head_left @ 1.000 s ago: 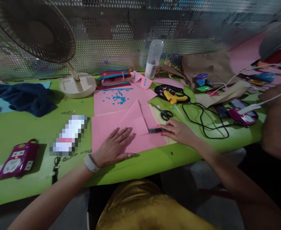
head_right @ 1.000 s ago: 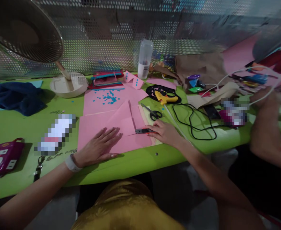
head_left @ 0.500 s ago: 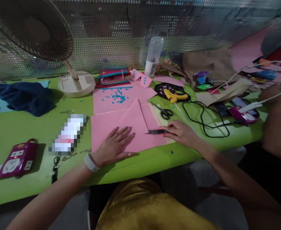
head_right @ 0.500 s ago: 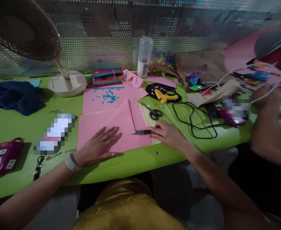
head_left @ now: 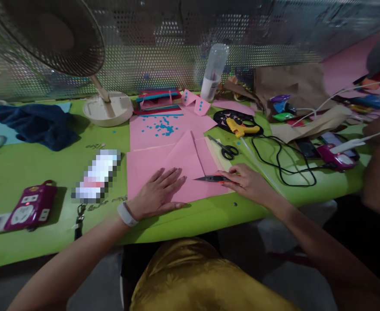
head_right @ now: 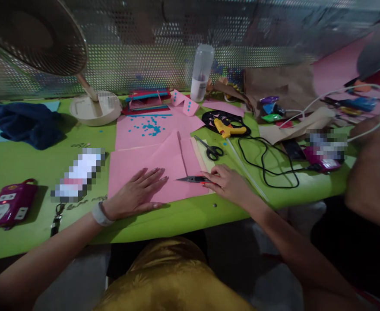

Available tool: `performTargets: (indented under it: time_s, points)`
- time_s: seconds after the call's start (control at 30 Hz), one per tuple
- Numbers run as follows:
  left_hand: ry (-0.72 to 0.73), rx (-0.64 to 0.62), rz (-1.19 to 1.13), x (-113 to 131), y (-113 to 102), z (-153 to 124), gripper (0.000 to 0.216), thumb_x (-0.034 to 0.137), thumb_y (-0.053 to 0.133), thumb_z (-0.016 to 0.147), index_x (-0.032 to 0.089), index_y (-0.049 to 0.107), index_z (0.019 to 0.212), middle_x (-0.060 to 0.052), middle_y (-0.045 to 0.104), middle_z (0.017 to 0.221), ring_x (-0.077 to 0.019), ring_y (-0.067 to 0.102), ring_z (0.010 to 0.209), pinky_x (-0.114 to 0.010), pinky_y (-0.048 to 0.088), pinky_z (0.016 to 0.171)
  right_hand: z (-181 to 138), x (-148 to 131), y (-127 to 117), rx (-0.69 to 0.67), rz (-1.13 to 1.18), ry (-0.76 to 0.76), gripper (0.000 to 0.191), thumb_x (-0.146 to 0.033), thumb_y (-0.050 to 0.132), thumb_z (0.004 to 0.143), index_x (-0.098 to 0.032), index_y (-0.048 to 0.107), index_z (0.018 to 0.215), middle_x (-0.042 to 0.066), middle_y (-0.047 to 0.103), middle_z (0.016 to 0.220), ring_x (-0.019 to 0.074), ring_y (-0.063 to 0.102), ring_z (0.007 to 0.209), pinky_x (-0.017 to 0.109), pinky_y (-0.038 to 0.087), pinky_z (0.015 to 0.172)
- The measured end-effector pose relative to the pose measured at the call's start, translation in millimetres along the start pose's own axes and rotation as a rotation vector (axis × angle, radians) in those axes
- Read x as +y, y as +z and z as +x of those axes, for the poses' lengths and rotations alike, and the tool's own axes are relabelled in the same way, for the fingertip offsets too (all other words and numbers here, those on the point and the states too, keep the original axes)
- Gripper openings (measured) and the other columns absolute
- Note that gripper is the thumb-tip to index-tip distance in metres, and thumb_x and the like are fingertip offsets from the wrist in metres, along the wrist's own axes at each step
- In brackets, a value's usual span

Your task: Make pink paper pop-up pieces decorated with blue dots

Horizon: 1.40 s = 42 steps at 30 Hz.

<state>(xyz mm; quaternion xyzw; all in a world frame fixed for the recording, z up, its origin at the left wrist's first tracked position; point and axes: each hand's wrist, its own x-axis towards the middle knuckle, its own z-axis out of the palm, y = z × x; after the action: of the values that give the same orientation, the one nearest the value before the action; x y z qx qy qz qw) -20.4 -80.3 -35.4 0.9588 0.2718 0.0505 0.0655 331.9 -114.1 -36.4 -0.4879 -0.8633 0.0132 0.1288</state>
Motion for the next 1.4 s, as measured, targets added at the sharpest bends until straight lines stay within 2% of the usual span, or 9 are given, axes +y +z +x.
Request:
performTargets:
  time_s: [0.3, 0.63, 0.87, 1.03, 1.13, 1.23, 1.4]
  points:
    - [-0.002, 0.024, -0.021, 0, 2, -1, 0.081, 0.069, 0.034, 0.093, 0.028, 0.013, 0.158, -0.006, 0.02, 0.164, -0.0255, 0.02, 0.151, -0.046, 0.01, 0.124, 2, -13, 4, 0.027, -0.018, -0.011, 0.041, -0.045, 0.049, 0.098, -0.023, 0.067, 0.126, 0.011, 0.064, 0.096, 0.0242, 0.059, 0.091, 0.037, 0.052, 0.075]
    - [-0.016, 0.001, -0.006, 1, 0, 0, 0.083, 0.071, 0.032, 0.092, 0.025, 0.014, 0.158, -0.009, 0.02, 0.164, -0.0262, 0.021, 0.151, -0.046, 0.009, 0.124, 10, -28, 9, 0.048, -0.06, -0.008, 0.042, -0.044, 0.051, 0.097, -0.019, 0.069, 0.124, 0.013, 0.063, 0.092, 0.0249, 0.059, 0.088, 0.037, 0.052, 0.074]
    - [-0.039, -0.024, -0.022, 3, 2, 3, 0.083, 0.073, 0.029, 0.091, 0.026, 0.015, 0.158, -0.008, 0.018, 0.164, -0.0252, 0.018, 0.152, -0.046, 0.008, 0.124, 9, -30, 5, 0.053, -0.051, -0.005, 0.042, -0.046, 0.046, 0.099, -0.02, 0.067, 0.125, 0.013, 0.063, 0.101, 0.0248, 0.06, 0.092, 0.036, 0.052, 0.073]
    - [-0.066, -0.002, -0.045, 3, -6, 8, 0.086, 0.074, 0.025, 0.092, 0.022, 0.009, 0.159, -0.007, 0.015, 0.165, -0.0234, 0.012, 0.153, -0.045, 0.007, 0.124, 17, -26, 10, 0.057, -0.043, 0.003, 0.04, -0.047, 0.048, 0.098, -0.024, 0.068, 0.124, 0.011, 0.062, 0.095, 0.023, 0.06, 0.087, 0.035, 0.051, 0.071]
    - [-0.105, 0.004, -0.022, -8, -13, -1, 0.083, 0.071, 0.027, 0.093, 0.023, 0.011, 0.159, -0.006, 0.017, 0.165, -0.0244, 0.011, 0.153, -0.046, 0.003, 0.124, 16, -23, 14, 0.072, -0.073, -0.002, 0.041, -0.048, 0.047, 0.098, -0.024, 0.068, 0.123, 0.01, 0.062, 0.094, 0.0232, 0.059, 0.088, 0.035, 0.051, 0.073]
    - [-0.154, -0.036, -0.001, -21, -16, -17, 0.083, 0.074, 0.031, 0.091, 0.026, 0.019, 0.157, -0.006, 0.019, 0.164, -0.0272, 0.012, 0.153, -0.047, 0.004, 0.124, 13, -23, 15, 0.078, -0.092, -0.015, 0.041, -0.047, 0.048, 0.098, -0.024, 0.066, 0.126, 0.01, 0.063, 0.094, 0.0236, 0.058, 0.088, 0.036, 0.05, 0.074]
    - [-0.148, -0.065, 0.007, -28, -12, -30, 0.092, 0.079, 0.036, 0.086, 0.025, 0.017, 0.158, -0.009, 0.014, 0.165, -0.0285, 0.014, 0.152, -0.047, 0.008, 0.124, 16, -29, 13, 0.086, -0.078, -0.041, 0.038, -0.042, 0.051, 0.097, -0.023, 0.066, 0.126, 0.01, 0.065, 0.094, 0.0241, 0.059, 0.088, 0.037, 0.05, 0.076]
